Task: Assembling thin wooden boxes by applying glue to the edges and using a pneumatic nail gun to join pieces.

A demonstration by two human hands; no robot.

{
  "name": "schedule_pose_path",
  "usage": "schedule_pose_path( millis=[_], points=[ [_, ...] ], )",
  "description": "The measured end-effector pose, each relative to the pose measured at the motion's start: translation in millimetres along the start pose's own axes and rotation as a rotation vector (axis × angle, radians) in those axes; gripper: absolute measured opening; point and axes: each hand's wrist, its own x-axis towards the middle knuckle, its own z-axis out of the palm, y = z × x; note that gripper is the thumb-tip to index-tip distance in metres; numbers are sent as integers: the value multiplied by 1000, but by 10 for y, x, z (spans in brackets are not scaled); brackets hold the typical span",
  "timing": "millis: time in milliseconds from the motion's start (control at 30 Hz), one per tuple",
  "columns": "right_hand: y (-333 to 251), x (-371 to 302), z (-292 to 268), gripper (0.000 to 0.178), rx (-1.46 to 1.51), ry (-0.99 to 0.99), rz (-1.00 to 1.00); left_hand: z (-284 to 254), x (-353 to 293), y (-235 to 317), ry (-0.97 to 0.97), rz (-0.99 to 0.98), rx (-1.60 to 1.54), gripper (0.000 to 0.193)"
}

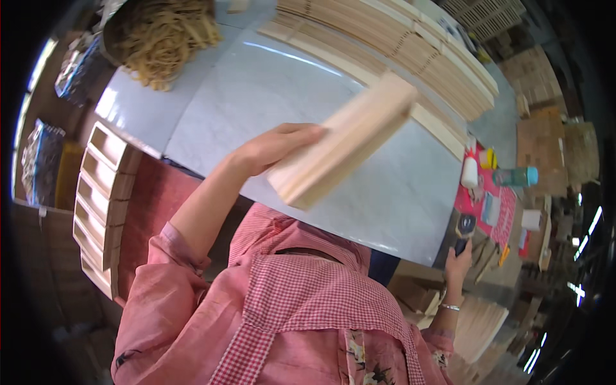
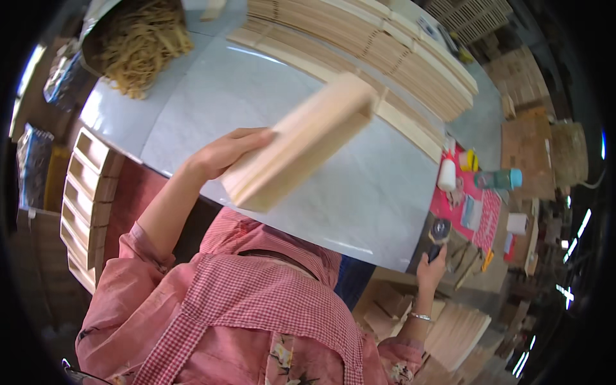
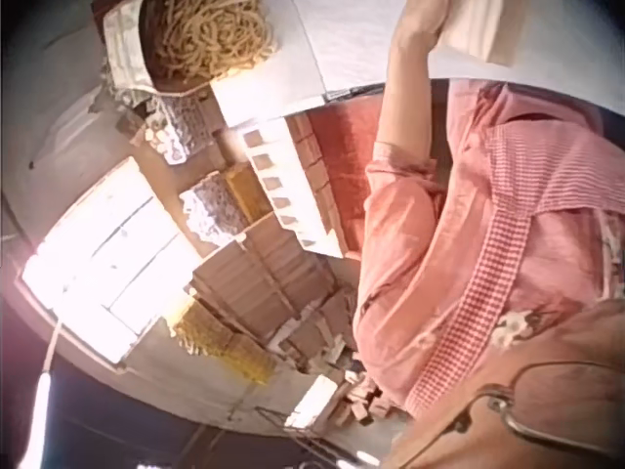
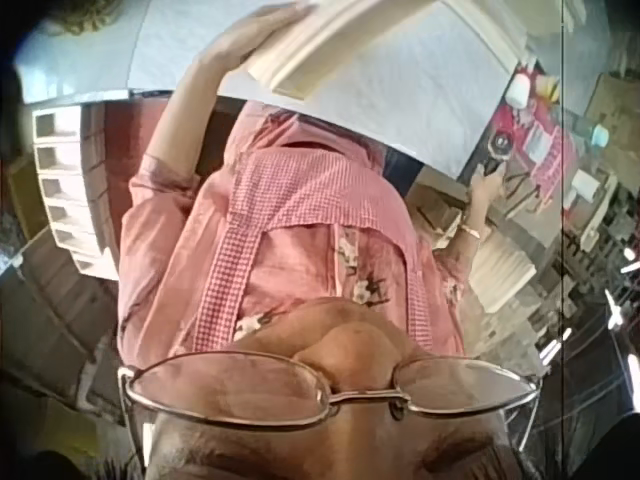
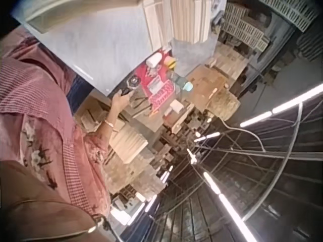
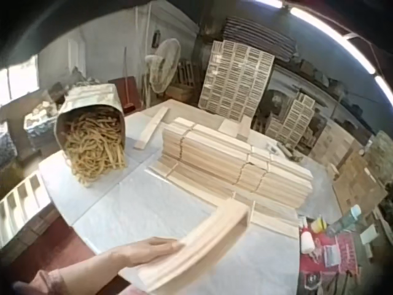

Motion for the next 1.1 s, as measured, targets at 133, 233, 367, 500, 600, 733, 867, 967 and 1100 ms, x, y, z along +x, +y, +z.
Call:
schedule_pose_path(
  millis=[133, 233, 367, 500, 600, 733, 867, 967, 1100],
  points=[
    [171, 21, 283, 69, -215, -24, 157, -454, -434, -548, 367, 74, 187, 56],
    [-36, -25, 207, 70, -290, -22, 394, -473, -730, -795, 582, -51, 283, 56],
    [145, 59, 383, 67, -247, 45, 309, -99, -758, -770, 602, -41, 488, 50],
    [564, 90, 599, 63, -198, 247, -10, -28, -683, -963, 649, -5, 691, 45],
    [885, 245, 760, 57, -110, 355, -211, -137, -809, -1037, 735, -75, 684, 41],
    [928, 220, 447, 90, -273, 136, -128, -429, -1444, -1251, 724, 55, -7, 32],
    [174, 909, 714, 87, -211, 112, -304, -853, -2106, -1563, 1136, 239, -225, 33],
    [-441, 1291, 906, 85, -172, 76, -454, -1025, -2818, -1626, 1604, 226, -349, 40],
    [-1335, 1597, 1187, 82, -114, 34, -622, -1401, -3843, -2350, 2199, 47, -311, 40]
  ],
)
